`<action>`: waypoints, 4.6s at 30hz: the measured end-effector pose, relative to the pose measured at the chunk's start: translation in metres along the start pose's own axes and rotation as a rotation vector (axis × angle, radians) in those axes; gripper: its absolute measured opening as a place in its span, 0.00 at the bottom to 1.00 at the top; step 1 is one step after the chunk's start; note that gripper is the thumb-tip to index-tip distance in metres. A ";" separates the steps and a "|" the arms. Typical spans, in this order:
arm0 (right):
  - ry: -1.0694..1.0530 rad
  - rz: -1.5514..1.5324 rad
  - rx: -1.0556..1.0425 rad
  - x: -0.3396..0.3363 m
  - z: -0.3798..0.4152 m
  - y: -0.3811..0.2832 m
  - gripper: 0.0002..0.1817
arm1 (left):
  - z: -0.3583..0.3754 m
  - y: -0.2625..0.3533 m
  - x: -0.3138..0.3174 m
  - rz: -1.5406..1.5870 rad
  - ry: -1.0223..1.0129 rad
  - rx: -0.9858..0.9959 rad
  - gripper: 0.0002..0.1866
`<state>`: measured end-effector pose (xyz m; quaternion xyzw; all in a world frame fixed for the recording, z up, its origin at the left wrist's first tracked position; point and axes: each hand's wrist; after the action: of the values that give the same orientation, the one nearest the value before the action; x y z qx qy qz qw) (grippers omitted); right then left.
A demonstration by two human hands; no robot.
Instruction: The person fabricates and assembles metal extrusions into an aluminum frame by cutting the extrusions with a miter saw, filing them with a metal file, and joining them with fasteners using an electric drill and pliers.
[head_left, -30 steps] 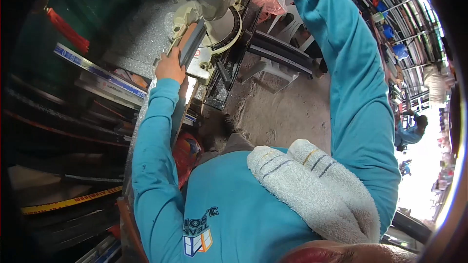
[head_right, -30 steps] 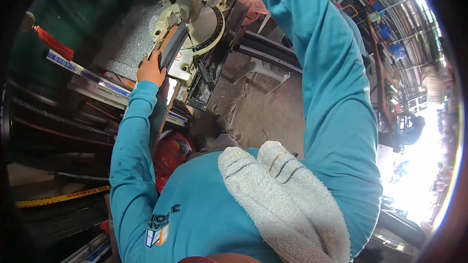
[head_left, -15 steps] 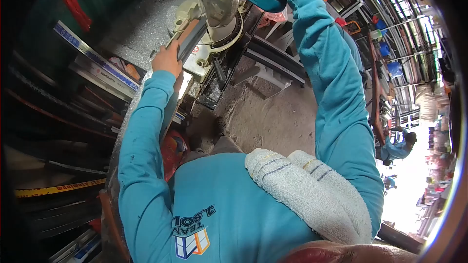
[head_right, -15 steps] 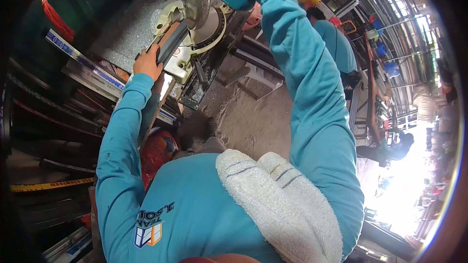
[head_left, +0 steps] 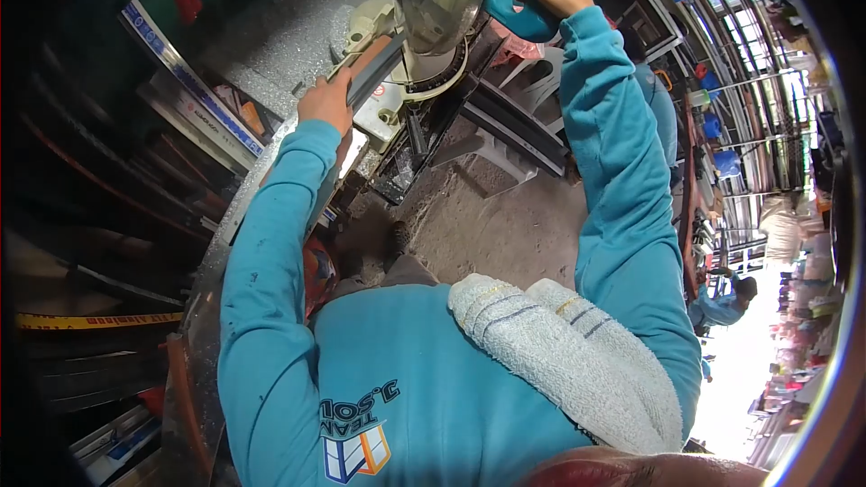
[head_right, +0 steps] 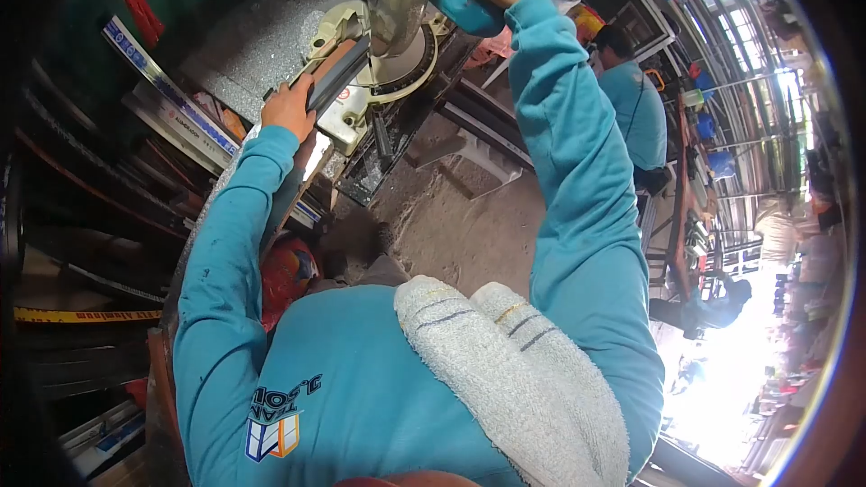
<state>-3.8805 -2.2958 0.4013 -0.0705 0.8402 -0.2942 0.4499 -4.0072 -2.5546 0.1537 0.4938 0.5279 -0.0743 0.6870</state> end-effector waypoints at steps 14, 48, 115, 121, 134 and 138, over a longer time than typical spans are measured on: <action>0.007 0.128 0.108 0.005 0.029 -0.009 0.46 | 0.000 0.001 0.000 -0.033 0.010 0.019 0.26; 0.029 0.177 -0.021 0.005 0.021 0.007 0.47 | -0.002 0.002 0.001 -0.007 0.009 -0.005 0.28; 0.232 0.221 -0.130 0.066 0.088 0.045 0.46 | 0.000 0.002 0.001 -0.002 0.035 0.016 0.28; -0.061 -0.122 0.191 -0.006 -0.005 -0.008 0.47 | -0.001 0.003 0.001 -0.008 0.009 -0.004 0.29; 0.224 0.097 -0.119 0.071 0.096 0.047 0.47 | -0.002 -0.003 0.005 -0.019 0.032 0.005 0.28; 0.233 0.030 0.035 0.097 0.128 0.055 0.46 | -0.002 0.001 0.002 -0.008 0.029 0.004 0.28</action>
<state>-3.8274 -2.3431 0.2476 -0.0153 0.8826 -0.3083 0.3546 -4.0072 -2.5516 0.1523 0.4941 0.5396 -0.0711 0.6780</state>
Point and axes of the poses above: each hand's wrist, its own z-axis away from the middle knuckle, its own x-axis out of the palm, y = z × x, and after that the axes turned 13 degrees about z, right-handed
